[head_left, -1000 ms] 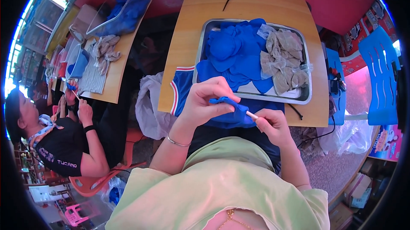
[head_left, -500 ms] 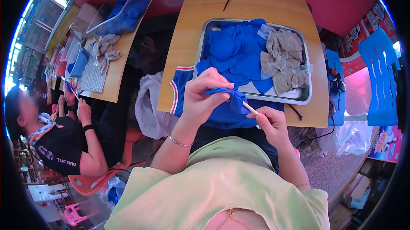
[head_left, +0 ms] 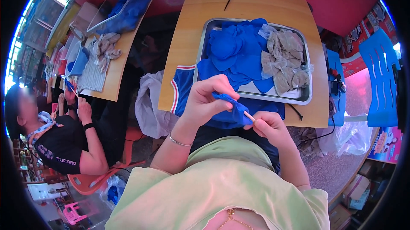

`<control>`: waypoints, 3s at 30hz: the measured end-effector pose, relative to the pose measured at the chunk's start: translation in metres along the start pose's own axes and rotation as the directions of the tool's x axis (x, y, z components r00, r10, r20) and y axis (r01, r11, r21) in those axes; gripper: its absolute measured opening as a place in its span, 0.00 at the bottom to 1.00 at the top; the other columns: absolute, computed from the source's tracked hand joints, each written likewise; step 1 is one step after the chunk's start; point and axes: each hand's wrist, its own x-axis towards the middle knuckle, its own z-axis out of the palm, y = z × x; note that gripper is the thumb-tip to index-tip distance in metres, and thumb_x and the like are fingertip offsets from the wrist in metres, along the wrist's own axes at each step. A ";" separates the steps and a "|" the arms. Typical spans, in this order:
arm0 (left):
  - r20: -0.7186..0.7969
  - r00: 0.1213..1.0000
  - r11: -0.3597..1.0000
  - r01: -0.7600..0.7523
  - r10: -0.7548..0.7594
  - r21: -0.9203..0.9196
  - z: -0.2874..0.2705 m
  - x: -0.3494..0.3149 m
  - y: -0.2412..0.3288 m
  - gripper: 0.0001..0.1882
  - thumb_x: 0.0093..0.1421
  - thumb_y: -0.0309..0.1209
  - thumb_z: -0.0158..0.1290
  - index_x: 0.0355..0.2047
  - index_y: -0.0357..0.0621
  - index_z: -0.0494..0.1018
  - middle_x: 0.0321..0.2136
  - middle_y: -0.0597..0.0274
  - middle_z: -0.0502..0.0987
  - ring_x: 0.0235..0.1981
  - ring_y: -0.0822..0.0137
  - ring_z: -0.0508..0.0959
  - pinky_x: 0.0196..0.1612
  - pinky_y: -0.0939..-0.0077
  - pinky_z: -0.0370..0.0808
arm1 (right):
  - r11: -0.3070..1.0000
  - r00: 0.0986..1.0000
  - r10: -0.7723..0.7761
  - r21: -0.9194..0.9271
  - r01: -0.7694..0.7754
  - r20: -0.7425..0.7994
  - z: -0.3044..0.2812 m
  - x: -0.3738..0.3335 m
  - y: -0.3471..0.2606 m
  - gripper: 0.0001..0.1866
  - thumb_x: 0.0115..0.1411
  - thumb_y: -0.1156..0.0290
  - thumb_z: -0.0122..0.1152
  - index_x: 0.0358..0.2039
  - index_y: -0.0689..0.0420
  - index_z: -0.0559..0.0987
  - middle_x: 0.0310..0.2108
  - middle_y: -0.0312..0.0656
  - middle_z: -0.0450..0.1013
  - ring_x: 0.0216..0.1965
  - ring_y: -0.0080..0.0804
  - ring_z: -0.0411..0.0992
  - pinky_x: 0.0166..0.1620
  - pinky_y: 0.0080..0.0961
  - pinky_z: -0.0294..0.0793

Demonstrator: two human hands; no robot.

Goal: Manually assemble or turn small fabric components inside out using a wooden tool.

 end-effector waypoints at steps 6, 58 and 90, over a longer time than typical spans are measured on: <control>-0.080 0.994 0.997 -0.073 0.071 -0.022 0.003 0.000 0.001 0.08 0.51 0.27 0.62 0.30 0.37 0.78 0.27 0.61 0.74 0.30 0.72 0.72 0.28 0.83 0.69 | 0.798 0.885 -0.411 -0.555 0.235 -0.217 -0.002 0.004 0.004 0.04 0.55 0.76 0.58 0.30 0.62 0.79 0.19 0.39 0.70 0.20 0.27 0.67 0.25 0.22 0.64; -0.007 0.999 0.946 -0.038 0.038 -0.323 0.006 -0.002 -0.022 0.08 0.53 0.26 0.61 0.32 0.37 0.77 0.25 0.66 0.67 0.28 0.72 0.71 0.25 0.82 0.72 | 0.783 0.849 -0.469 -0.560 0.271 -0.245 0.002 0.001 0.009 0.05 0.51 0.79 0.60 0.30 0.62 0.78 0.19 0.40 0.70 0.20 0.28 0.68 0.25 0.22 0.65; -0.206 0.976 0.996 -0.082 0.071 -0.043 0.018 -0.001 -0.006 0.07 0.58 0.27 0.56 0.34 0.35 0.75 0.27 0.65 0.69 0.26 0.78 0.70 0.25 0.86 0.72 | 0.878 0.882 -0.379 -0.410 0.247 -0.280 -0.003 0.005 0.013 0.05 0.57 0.75 0.56 0.31 0.62 0.78 0.20 0.35 0.69 0.21 0.19 0.63 0.24 0.17 0.60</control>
